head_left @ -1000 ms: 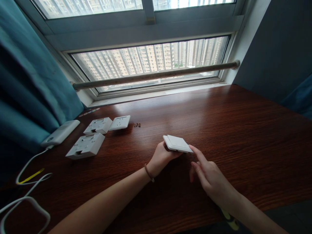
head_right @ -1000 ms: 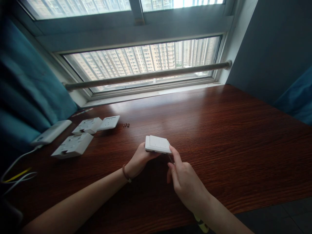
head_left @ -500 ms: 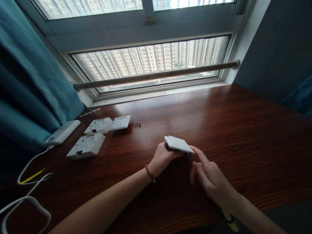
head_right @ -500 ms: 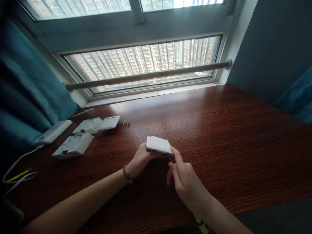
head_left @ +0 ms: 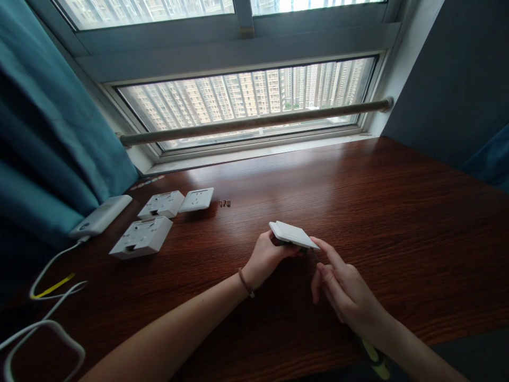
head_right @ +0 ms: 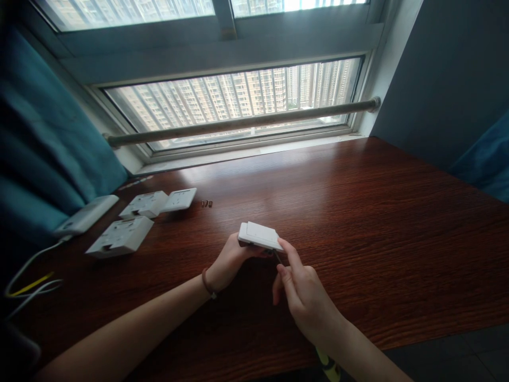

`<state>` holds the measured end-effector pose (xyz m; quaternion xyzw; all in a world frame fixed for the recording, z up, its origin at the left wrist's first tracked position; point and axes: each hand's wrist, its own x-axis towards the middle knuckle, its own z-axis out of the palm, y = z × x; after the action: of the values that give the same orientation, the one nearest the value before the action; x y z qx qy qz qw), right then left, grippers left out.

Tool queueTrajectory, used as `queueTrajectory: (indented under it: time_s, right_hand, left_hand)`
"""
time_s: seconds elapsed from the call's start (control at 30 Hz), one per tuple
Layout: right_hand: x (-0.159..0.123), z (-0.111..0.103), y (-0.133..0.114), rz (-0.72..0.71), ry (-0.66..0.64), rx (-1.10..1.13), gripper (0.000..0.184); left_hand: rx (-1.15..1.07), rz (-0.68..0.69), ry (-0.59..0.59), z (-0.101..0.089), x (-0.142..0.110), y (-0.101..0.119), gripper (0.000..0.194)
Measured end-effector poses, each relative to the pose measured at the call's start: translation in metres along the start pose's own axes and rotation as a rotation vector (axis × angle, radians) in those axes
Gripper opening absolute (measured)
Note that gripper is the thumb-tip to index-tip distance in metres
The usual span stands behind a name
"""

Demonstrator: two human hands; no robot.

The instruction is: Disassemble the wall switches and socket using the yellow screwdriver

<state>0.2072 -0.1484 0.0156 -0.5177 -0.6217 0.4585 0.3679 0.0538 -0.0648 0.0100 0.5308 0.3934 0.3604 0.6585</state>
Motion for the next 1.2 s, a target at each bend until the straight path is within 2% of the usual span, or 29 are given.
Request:
queueTrajectory:
  time_s: [0.4, 0.63, 0.97, 1.13, 1.2]
  right_hand:
    - [0.0, 0.003, 0.003, -0.004, 0.021, -0.03, 0.04]
    - [0.002, 0.003, 0.002, 0.003, 0.043, -0.067, 0.039]
    - [0.008, 0.022, -0.01, 0.043, 0.183, 0.013, 0.038]
    - [0.013, 0.026, -0.01, 0.084, 0.341, 0.079, 0.025]
    - [0.01, 0.026, -0.011, 0.096, 0.333, 0.142, 0.025]
  left_hand:
    - [0.013, 0.0, 0.003, 0.001, -0.001, 0.001, 0.032]
    - [0.004, -0.026, 0.053, 0.002, 0.0, 0.0, 0.034]
    - [-0.019, 0.032, 0.169, 0.002, -0.002, -0.006, 0.034]
    - [0.043, 0.086, 0.176, 0.005, -0.008, -0.004, 0.034]
    - [0.05, 0.093, 0.169, 0.006, -0.009, -0.004, 0.037]
